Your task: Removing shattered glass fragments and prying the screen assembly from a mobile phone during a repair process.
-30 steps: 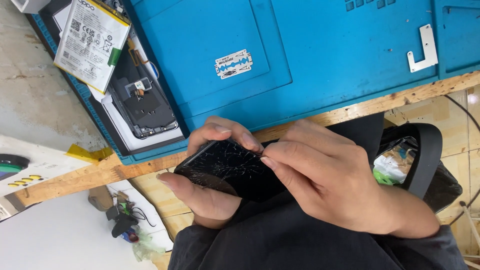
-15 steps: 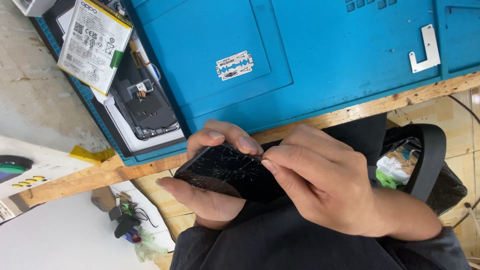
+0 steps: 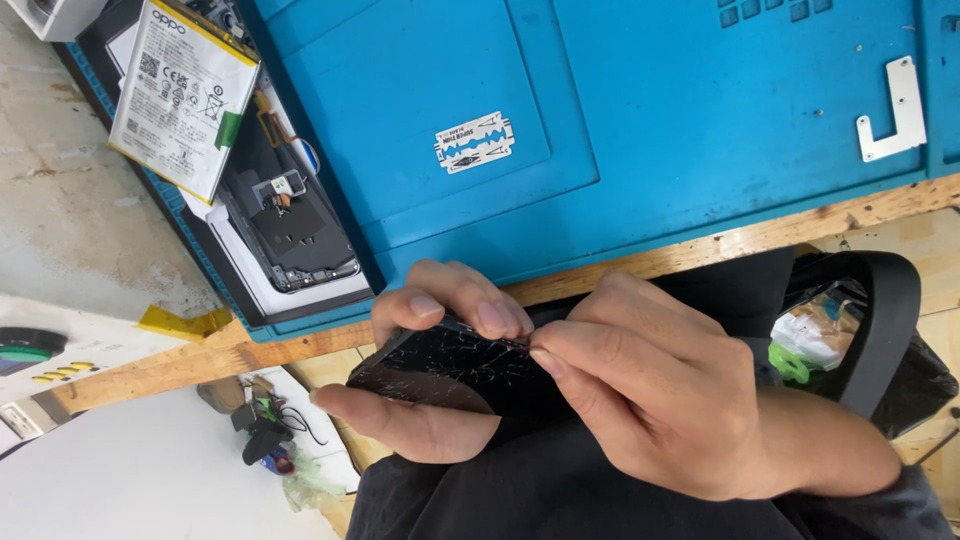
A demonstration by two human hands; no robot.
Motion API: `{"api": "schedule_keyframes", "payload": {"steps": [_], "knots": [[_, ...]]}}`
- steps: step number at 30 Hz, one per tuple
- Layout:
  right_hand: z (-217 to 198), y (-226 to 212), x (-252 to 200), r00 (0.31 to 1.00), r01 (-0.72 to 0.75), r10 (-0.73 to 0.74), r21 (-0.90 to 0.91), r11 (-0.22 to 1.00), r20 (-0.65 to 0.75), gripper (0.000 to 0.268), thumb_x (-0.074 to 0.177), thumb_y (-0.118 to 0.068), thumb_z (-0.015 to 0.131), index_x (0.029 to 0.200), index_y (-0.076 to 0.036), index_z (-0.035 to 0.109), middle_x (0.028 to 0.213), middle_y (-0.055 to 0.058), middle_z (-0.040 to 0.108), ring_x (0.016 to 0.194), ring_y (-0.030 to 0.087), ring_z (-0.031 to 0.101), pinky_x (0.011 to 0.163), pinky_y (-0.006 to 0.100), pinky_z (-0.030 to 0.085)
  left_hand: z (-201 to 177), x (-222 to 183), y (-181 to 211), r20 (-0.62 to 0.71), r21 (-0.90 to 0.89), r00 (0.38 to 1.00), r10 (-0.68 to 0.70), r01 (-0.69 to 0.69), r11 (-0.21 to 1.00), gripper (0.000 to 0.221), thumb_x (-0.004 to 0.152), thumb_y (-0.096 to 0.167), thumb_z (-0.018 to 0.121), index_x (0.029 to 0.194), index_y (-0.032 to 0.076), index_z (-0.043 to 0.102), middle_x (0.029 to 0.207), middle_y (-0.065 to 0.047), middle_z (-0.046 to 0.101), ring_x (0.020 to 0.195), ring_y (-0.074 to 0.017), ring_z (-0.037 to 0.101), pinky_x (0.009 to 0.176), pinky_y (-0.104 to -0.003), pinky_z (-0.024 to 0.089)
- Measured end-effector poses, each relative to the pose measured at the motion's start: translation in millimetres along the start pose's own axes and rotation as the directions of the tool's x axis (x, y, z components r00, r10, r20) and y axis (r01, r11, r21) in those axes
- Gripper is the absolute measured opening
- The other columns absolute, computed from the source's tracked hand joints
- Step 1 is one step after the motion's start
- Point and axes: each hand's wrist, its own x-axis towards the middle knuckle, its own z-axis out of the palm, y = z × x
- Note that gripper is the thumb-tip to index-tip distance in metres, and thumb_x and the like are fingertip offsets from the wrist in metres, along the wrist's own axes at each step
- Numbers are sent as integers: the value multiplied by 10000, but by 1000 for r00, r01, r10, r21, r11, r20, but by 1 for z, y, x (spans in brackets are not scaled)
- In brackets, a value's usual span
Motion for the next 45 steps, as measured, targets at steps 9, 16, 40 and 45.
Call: {"api": "schedule_keyframes", "payload": {"steps": [9, 16, 40, 45], "knots": [[1, 4, -1, 1000, -27, 27, 23, 999, 3, 40, 750, 21, 504, 775, 25, 535, 607, 99, 478, 492, 195, 426, 489, 268, 365, -11, -1, -2, 49, -19, 999, -10, 11, 1000, 570, 857, 509, 228, 961, 44, 540, 772, -111, 477, 623, -208, 442, 538, -299, 436], [3, 5, -3, 999, -35, 35, 24, 999, -8, 39, 747, 16, 509, 775, 18, 536, 597, 92, 480, 485, 190, 427, 486, 270, 364, -8, 1, -1, 38, 3, 999, -11, 11, 1000, 567, 849, 513, 222, 943, 61, 550, 751, -94, 485, 606, -194, 443, 514, -284, 426], [-13, -1, 9, 985, 0, 13, -76, 997, 169, 52, 759, 1, 537, 807, 20, 544, 666, 99, 477, 528, 211, 424, 506, 304, 358, -3, 0, 1, 21, -7, 999, -43, 43, 999, 561, 855, 499, 249, 965, 29, 536, 801, -119, 495, 626, -220, 458, 569, -308, 440], [-19, 1, 12, 953, 2, 30, -103, 995, 300, 22, 797, -50, 511, 810, -35, 519, 638, 70, 439, 535, 209, 366, 499, 328, 310, 5, 4, 1, -27, 34, 999, -22, 23, 999, 562, 835, 487, 238, 872, 17, 545, 716, -120, 476, 563, -207, 447, 524, -278, 422]]}}
